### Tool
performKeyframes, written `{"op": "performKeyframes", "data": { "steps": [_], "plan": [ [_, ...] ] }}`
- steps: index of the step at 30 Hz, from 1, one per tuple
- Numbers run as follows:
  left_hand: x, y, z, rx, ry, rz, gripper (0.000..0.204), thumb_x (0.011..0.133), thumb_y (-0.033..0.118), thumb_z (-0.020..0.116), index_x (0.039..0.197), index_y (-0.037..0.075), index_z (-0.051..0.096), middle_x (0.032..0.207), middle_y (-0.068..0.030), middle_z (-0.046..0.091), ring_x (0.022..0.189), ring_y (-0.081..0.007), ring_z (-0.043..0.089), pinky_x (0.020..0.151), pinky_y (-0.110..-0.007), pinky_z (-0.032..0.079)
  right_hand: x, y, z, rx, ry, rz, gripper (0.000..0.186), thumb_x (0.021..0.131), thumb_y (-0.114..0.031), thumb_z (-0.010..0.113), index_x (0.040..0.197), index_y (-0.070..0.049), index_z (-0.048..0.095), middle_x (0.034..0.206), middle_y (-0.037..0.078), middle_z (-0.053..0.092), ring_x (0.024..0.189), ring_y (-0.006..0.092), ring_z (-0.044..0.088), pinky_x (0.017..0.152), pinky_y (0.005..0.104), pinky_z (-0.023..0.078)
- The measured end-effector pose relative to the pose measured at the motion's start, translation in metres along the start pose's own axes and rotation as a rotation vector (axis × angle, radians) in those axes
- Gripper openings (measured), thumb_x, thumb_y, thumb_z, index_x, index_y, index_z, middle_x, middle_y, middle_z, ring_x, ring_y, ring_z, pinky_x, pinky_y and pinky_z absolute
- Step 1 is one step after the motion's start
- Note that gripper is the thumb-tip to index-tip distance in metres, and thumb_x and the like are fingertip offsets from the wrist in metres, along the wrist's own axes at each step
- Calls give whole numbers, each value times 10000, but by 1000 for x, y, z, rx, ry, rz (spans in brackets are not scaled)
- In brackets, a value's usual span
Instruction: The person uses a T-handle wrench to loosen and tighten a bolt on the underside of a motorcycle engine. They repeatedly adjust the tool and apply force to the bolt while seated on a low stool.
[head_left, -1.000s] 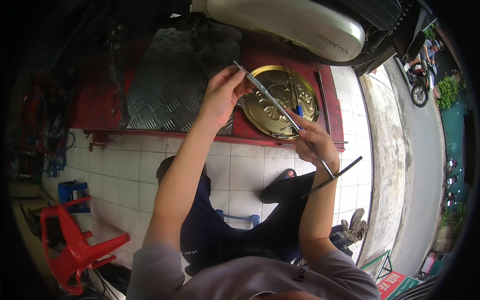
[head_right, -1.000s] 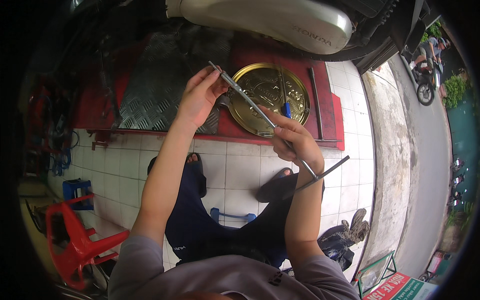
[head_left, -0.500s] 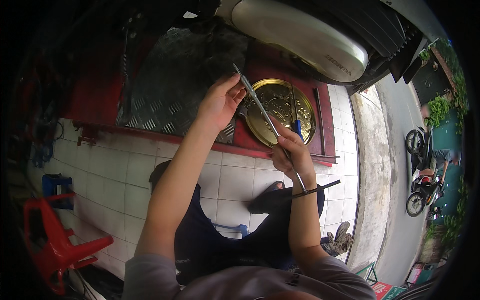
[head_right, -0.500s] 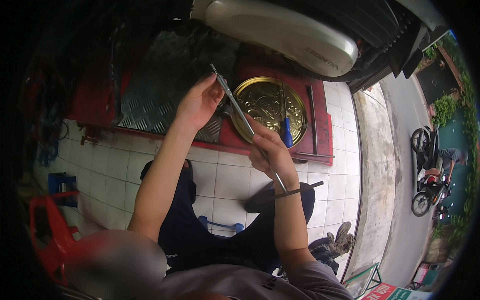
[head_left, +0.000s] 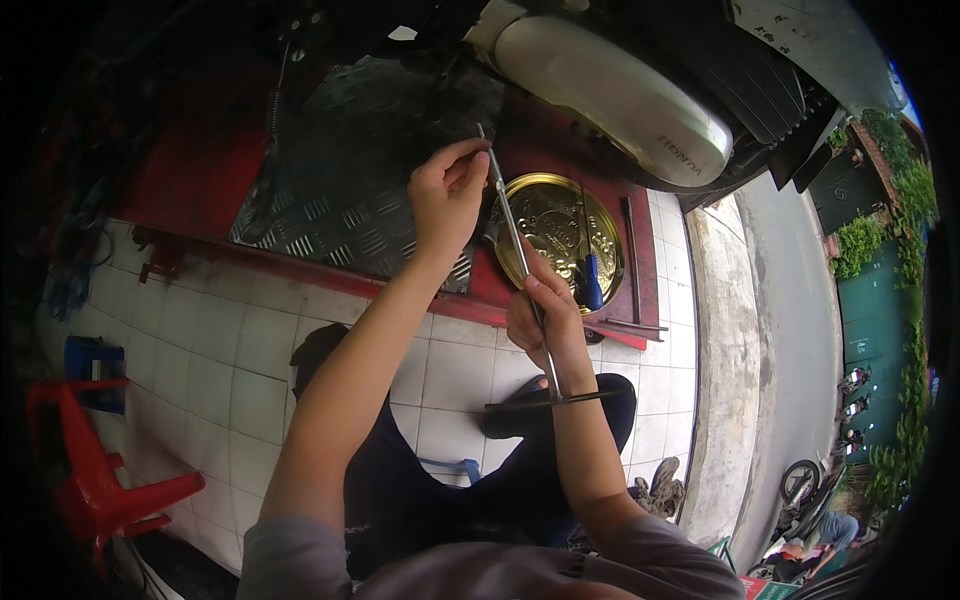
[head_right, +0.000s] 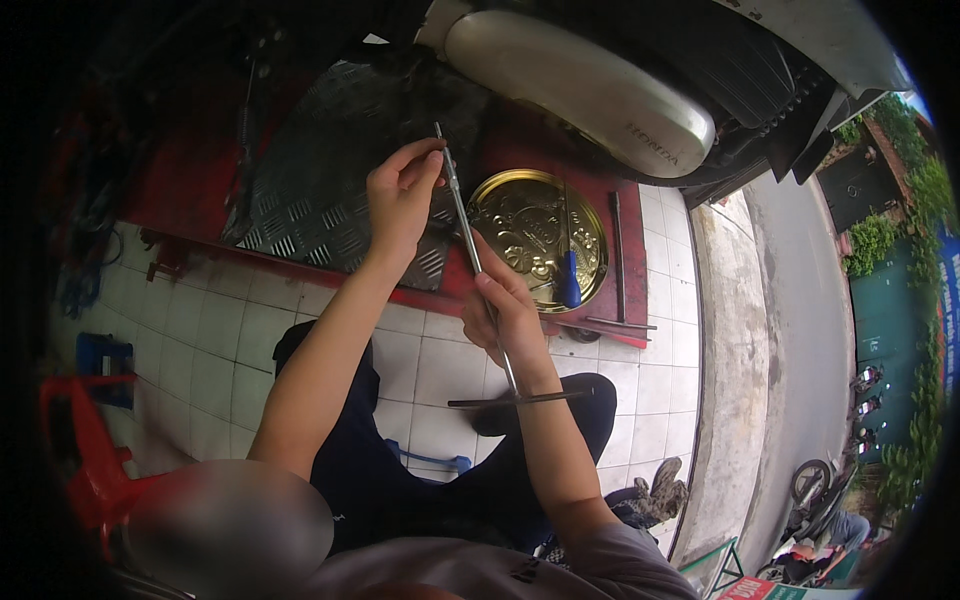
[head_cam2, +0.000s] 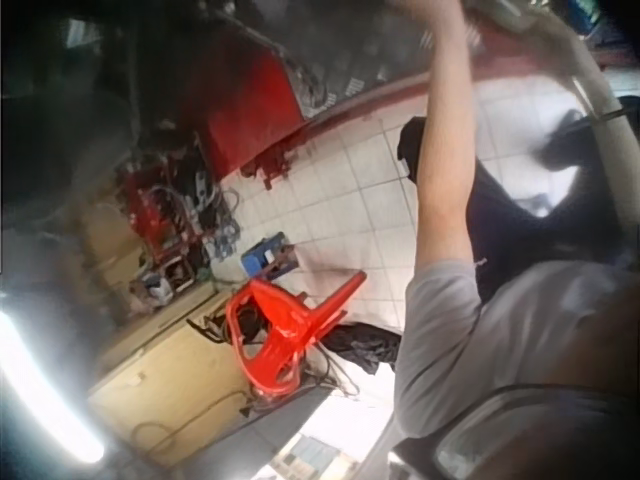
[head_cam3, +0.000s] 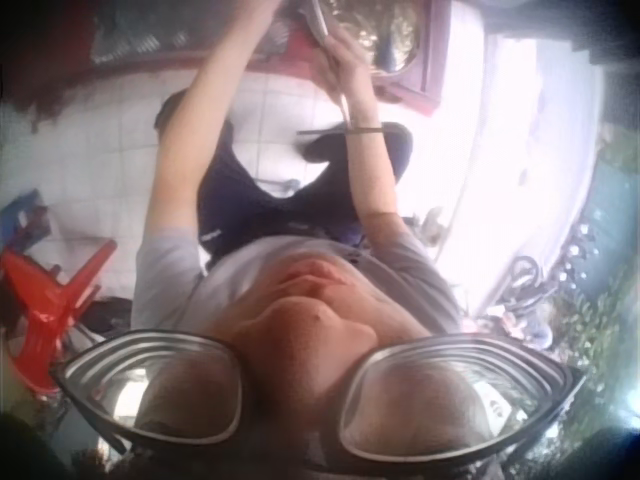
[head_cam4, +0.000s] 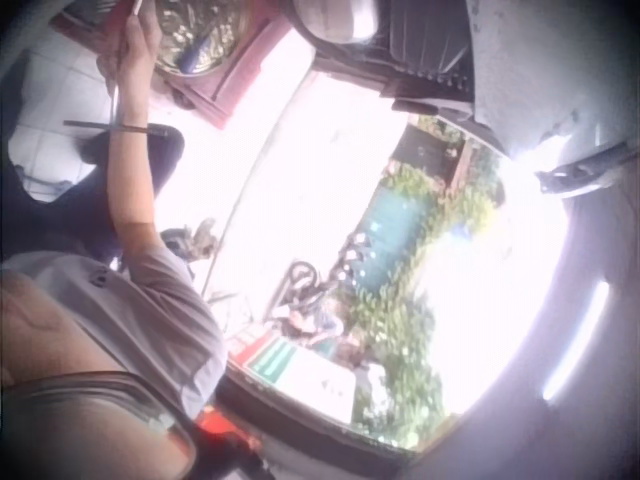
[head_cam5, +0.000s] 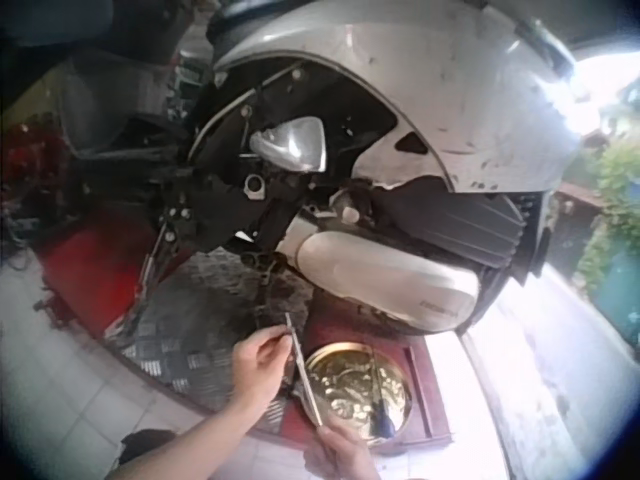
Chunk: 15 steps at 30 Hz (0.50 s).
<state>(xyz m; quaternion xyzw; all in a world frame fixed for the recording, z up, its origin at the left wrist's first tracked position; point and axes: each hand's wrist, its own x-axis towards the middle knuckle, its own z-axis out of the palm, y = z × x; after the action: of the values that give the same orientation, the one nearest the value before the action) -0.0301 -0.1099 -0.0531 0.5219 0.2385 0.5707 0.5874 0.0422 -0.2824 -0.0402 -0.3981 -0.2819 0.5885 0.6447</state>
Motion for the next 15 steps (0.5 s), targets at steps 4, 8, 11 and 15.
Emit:
{"op": "performKeyframes", "data": {
  "steps": [4, 8, 11, 15],
  "plan": [
    [-11, 12, 2, 160, -3, 177, 271, 898, 73, 629, 1160, 1, 619, 1053, -90, 653, 856, -111, 656, 680, -216, 522, 4, 5, 7, 26, -10, -30, 541, 987, -124, 383, 1505, -95, 232, 463, -34, 306, 326, 61, 245, 331, 216, 213],
    [-14, 21, -1, 241, -84, 217, 394, 887, 78, 639, 1265, 35, 534, 1050, -113, 628, 858, -132, 667, 637, -227, 531, 8, 10, 16, -5, -3, -67, 551, 985, -159, 395, 1507, -97, 227, 460, -29, 309, 328, 66, 248, 341, 220, 217],
    [-14, 17, -2, 217, -182, 132, 606, 864, 117, 672, 1392, 83, 376, 846, -83, 634, 751, -132, 666, 581, -253, 514, 11, 14, 20, -3, -25, -91, 560, 981, -173, 392, 1510, -108, 222, 458, -28, 312, 336, 68, 253, 353, 226, 216],
    [-17, 20, -3, 305, -251, 117, 684, 847, 181, 693, 1413, 90, 320, 653, -55, 593, 578, -125, 600, 545, -274, 462, 13, 16, 23, 20, 73, -117, 580, 963, -179, 410, 1506, -97, 225, 454, -37, 297, 341, 55, 246, 348, 217, 193]
  ]
}}
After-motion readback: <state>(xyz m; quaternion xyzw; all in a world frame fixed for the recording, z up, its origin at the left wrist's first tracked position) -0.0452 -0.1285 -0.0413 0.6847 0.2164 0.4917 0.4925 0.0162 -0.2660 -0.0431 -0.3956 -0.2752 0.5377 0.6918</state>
